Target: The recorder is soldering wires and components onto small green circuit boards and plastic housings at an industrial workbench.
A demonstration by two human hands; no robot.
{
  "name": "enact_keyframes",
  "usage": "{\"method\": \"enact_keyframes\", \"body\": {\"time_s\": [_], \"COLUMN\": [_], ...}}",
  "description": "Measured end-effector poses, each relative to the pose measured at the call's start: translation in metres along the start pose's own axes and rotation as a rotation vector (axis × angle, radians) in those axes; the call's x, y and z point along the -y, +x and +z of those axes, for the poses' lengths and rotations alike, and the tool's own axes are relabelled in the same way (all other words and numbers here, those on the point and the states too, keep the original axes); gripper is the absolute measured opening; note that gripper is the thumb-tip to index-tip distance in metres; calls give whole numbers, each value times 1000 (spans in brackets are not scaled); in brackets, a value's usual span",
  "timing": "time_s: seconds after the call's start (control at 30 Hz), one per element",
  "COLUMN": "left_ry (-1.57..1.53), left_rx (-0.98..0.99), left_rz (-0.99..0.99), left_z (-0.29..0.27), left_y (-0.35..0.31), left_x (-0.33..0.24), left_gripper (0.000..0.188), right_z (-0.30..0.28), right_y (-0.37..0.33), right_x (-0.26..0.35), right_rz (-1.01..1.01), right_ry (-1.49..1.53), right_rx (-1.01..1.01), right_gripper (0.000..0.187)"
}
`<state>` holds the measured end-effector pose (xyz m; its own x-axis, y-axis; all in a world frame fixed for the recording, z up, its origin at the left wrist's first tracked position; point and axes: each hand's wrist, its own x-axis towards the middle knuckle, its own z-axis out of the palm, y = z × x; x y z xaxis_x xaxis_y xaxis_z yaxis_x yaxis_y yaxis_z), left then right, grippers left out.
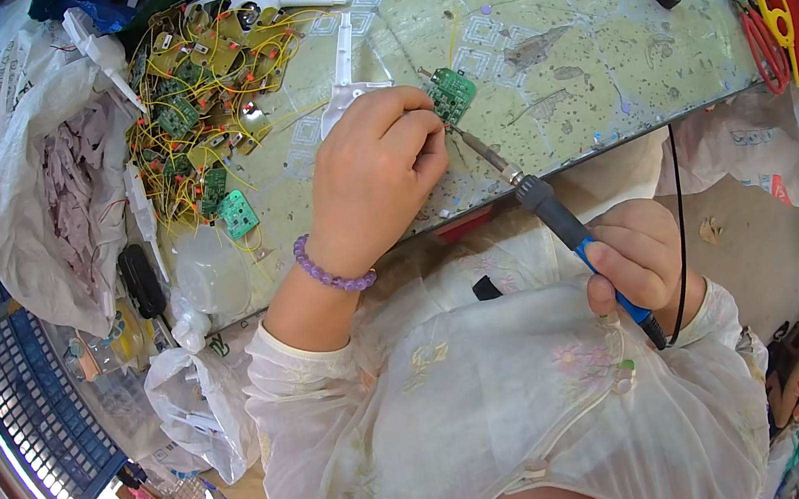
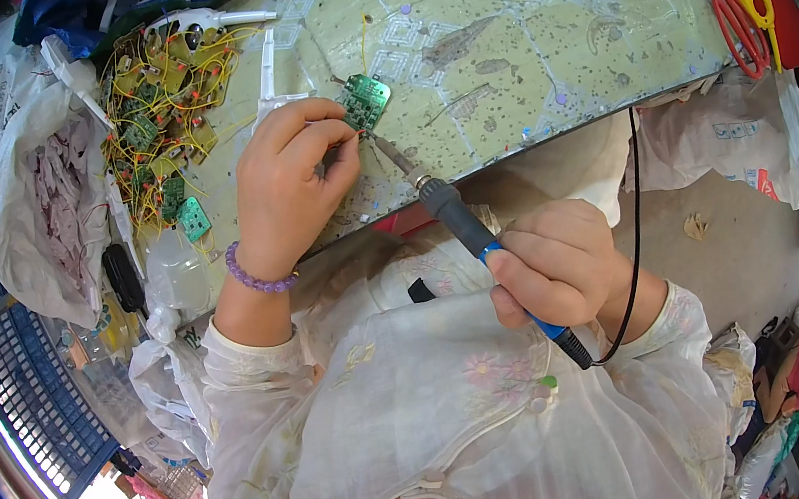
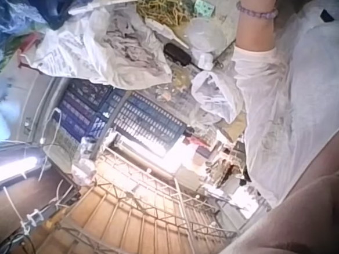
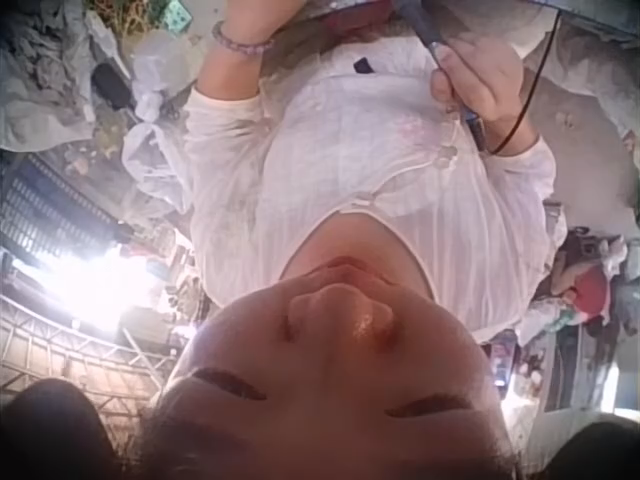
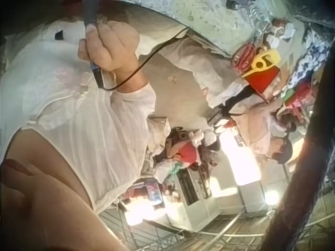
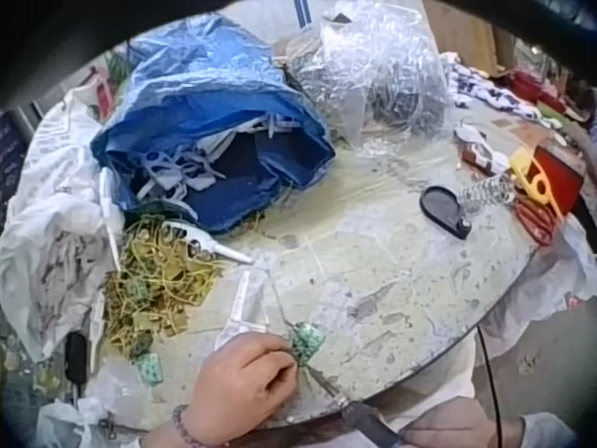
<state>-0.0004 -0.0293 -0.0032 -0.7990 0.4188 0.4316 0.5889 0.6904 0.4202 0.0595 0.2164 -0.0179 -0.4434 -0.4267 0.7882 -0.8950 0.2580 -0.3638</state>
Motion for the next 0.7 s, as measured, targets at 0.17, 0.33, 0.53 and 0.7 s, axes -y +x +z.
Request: {"method": "enact_keyframes", "body": {"time_s": [0.17,0.33,0.53,0.7], "left_ry": [3,-5,-34,-13], "left_rx": [5,-4,-3,25], "left_rz": [-1,10,-3,-23], "left_z": [1,2,-2,-2], "left_y": [-1,0,5,3], "left_x": [0,1,-2,-3], "left_gripper": [12,12,12,12], "right_z": [-2,-11,-45,-93], "right_y": [-1,-5,-15,-4], "right_x": [0,-1,-8,-25], "right_rz": [-1,15,69,135], "right_ry": [6,2,-197,-542], "right_rx": [-1,-20,-163,-765], "right_gripper": [18,20,33,24]}}
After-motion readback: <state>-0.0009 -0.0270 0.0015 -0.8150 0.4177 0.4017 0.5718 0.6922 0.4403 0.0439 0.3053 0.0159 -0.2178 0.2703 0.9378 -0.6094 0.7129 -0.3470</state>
